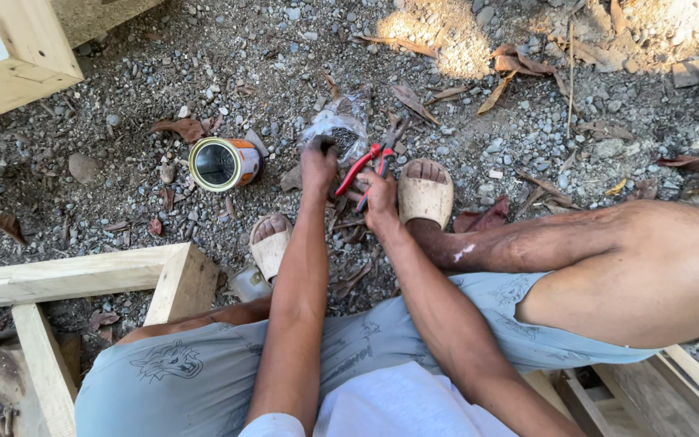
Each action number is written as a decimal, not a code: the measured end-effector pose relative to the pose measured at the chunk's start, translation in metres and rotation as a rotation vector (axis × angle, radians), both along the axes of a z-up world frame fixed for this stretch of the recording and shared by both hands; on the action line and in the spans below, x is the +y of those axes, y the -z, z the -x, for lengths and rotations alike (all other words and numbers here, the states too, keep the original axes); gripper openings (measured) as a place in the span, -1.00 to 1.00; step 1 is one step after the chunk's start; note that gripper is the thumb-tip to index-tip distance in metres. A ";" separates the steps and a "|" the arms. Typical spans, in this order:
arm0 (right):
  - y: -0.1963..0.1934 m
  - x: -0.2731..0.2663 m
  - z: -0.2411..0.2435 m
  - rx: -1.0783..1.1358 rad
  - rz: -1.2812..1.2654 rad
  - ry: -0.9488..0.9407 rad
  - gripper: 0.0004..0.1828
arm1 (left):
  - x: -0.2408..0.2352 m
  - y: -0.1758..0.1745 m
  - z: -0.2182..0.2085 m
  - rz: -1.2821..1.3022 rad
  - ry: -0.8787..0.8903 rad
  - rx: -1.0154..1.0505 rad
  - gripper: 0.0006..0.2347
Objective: The person sits on the ground and uses red-handled pliers to cut small pieces of wire from a plastic bag. The person repeatedly picks up wire, cuts it, and places the pieces back into the bag.
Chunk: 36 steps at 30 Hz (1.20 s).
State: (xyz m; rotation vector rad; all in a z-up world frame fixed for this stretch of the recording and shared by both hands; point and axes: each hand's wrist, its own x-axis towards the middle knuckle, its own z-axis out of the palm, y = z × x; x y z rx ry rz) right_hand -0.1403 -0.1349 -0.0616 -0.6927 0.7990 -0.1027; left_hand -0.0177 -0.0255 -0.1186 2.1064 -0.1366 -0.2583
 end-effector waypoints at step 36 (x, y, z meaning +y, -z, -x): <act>-0.013 0.038 0.001 0.035 0.670 -0.448 -0.80 | 0.004 -0.060 0.005 0.426 -0.152 0.130 -0.82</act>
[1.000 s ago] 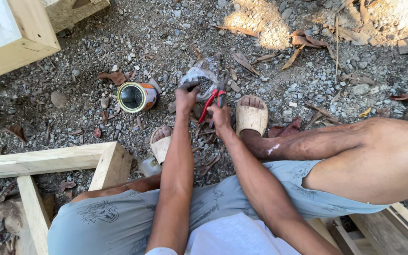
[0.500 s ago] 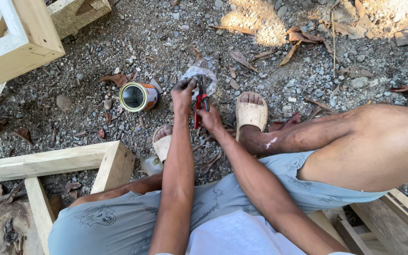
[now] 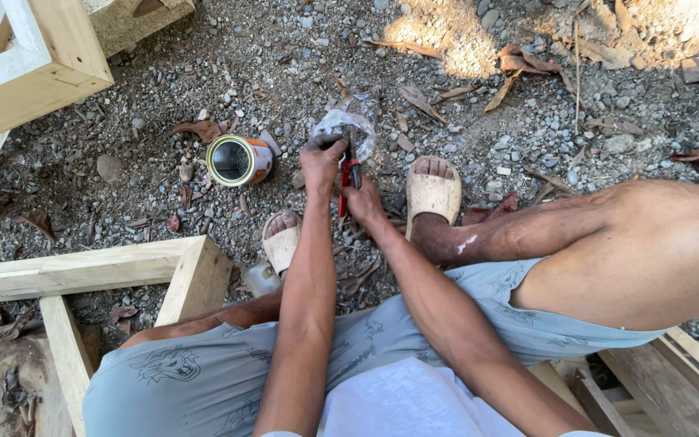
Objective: The person sits on the ground and uses red-handled pliers to cut small pieces of wire from a plastic bag. The person repeatedly picks up wire, cuts it, and places the pieces back into the bag.
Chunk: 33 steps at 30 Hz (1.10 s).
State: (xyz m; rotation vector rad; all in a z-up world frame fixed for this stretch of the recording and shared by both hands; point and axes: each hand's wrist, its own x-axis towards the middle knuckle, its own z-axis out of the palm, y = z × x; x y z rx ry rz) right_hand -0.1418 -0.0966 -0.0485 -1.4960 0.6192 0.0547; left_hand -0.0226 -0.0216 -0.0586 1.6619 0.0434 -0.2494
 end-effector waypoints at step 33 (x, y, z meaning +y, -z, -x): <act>-0.013 -0.016 -0.005 0.025 -0.130 0.296 -0.79 | -0.049 -0.024 0.000 0.226 0.112 0.054 -0.81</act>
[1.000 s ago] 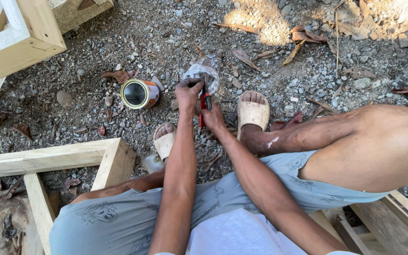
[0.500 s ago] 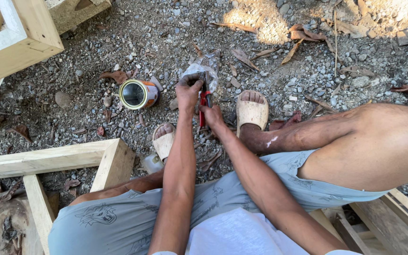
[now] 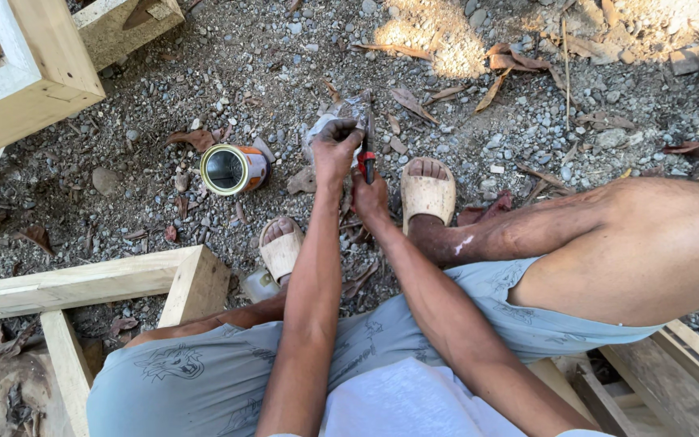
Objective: The person sits on the ground and uses red-handled pliers to cut small pieces of wire from a plastic bag. The person repeatedly picks up wire, cuts it, and places the pieces back into the bag.
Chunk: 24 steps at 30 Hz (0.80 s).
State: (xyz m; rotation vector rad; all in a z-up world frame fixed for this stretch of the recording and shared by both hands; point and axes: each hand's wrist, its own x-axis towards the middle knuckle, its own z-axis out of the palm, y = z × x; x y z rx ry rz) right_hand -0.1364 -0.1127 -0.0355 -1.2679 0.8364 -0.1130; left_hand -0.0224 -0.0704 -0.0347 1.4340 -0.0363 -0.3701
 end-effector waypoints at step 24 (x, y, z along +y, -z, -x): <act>0.021 -0.007 -0.003 0.047 -0.457 0.421 -0.70 | 0.161 -0.036 -0.025 -1.417 -0.698 -0.545 -0.79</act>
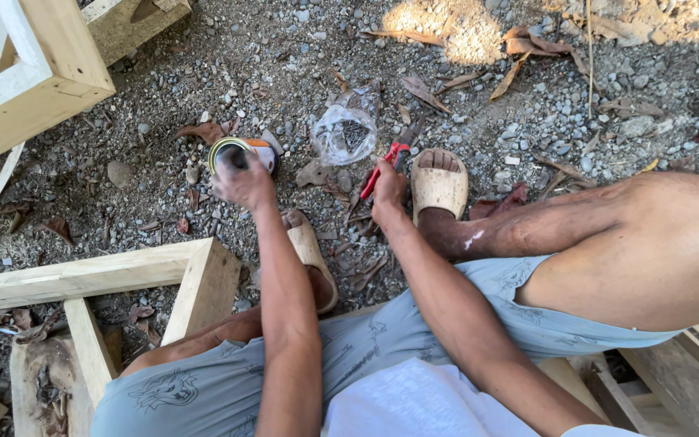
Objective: The person sits on the ground and uses red-handled pliers to cut small pieces of wire from a plastic bag. The person repeatedly picks up wire, cuts it, and places the pieces back into the bag.
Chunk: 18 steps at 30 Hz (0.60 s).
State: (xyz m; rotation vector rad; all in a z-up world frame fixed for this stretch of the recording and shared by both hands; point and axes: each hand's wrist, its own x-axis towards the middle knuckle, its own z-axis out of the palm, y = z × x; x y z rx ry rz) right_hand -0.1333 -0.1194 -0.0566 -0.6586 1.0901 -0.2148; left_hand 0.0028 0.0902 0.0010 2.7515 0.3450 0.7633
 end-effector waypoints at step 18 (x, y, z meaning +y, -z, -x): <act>0.014 -0.013 0.007 0.040 0.023 -0.030 -0.75 | -0.133 0.113 0.030 0.261 0.478 0.624 -0.67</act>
